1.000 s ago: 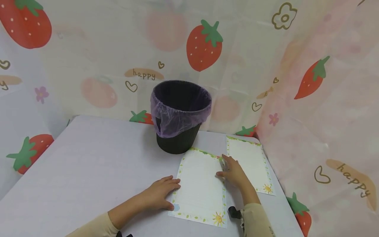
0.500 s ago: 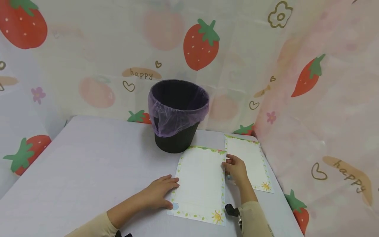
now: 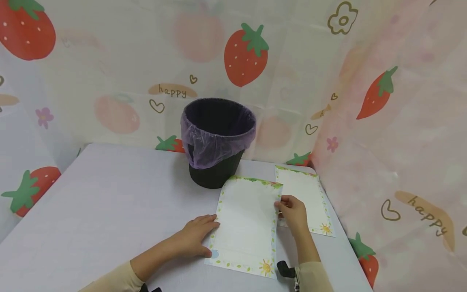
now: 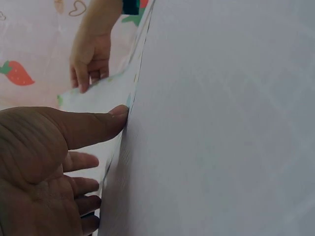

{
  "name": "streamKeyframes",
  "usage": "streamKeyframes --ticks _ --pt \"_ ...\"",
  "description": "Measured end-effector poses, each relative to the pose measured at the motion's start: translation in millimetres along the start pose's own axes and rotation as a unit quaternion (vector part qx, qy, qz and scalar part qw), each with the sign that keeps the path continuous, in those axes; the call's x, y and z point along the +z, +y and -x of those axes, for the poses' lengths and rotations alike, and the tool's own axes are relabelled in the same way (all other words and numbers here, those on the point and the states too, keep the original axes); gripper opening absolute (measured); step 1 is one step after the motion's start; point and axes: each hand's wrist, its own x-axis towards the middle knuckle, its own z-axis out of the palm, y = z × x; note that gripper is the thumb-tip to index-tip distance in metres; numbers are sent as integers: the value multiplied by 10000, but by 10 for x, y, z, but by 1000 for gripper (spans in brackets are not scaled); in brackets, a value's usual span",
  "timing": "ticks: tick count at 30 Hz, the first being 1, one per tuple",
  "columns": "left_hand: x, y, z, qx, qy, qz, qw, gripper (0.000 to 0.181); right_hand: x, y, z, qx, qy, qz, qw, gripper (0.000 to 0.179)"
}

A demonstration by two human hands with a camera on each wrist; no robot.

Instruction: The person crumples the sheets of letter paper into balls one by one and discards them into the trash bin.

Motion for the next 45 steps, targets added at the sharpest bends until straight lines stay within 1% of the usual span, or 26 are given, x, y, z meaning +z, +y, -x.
streamKeyframes --ticks 4,6,9,11,14,16,18,22,28,32,33,36,39,42,45 --pt "5 5 -17 -101 -8 54 9999 103 -44 -92 140 -152 177 -53 9997 30" --pt "16 2 -31 -136 40 138 9998 108 -68 -134 208 -228 236 -179 9993 31" --pt "19 -5 -56 -223 201 408 9987 111 -103 -201 295 -339 298 -395 9982 32" --pt "-2 -5 -70 -308 349 690 9965 111 -123 -255 347 -428 336 -495 9973 32" --pt "-76 15 -70 -410 576 1321 9887 106 -158 -345 412 -609 344 -590 9958 31" --pt "-147 33 -56 -426 733 1732 9812 101 -184 -415 449 -781 313 -685 9941 26" --pt "-231 50 -30 -369 888 2080 9734 95 -206 -488 478 -975 282 -826 9914 23" --pt "-409 73 31 -193 1125 2451 9627 82 -238 -624 515 -1335 259 -1324 9818 19" --pt "-643 82 117 164 1613 2509 9543 75 -217 -812 533 -1779 266 -1847 9662 16" --pt "-798 91 180 229 1816 2544 9496 75 -169 -954 507 -2025 191 -2132 9556 11" --pt "-839 92 196 226 1842 2573 9483 76 -154 -990 490 -2114 178 -2179 9527 10" --pt "-932 79 231 160 1934 2526 9479 78 -93 -1073 418 -2365 55 -2322 9435 10" --pt "-989 54 250 73 2002 2443 9488 79 -12 -1135 360 -2577 -57 -2442 9348 8" --pt "-1029 31 269 -26 2090 2245 9518 79 83 -1201 338 -2645 -122 -2512 9310 7" --pt "-1074 10 303 -145 2263 2018 9528 81 188 -1283 328 -2668 -157 -2535 9297 7"
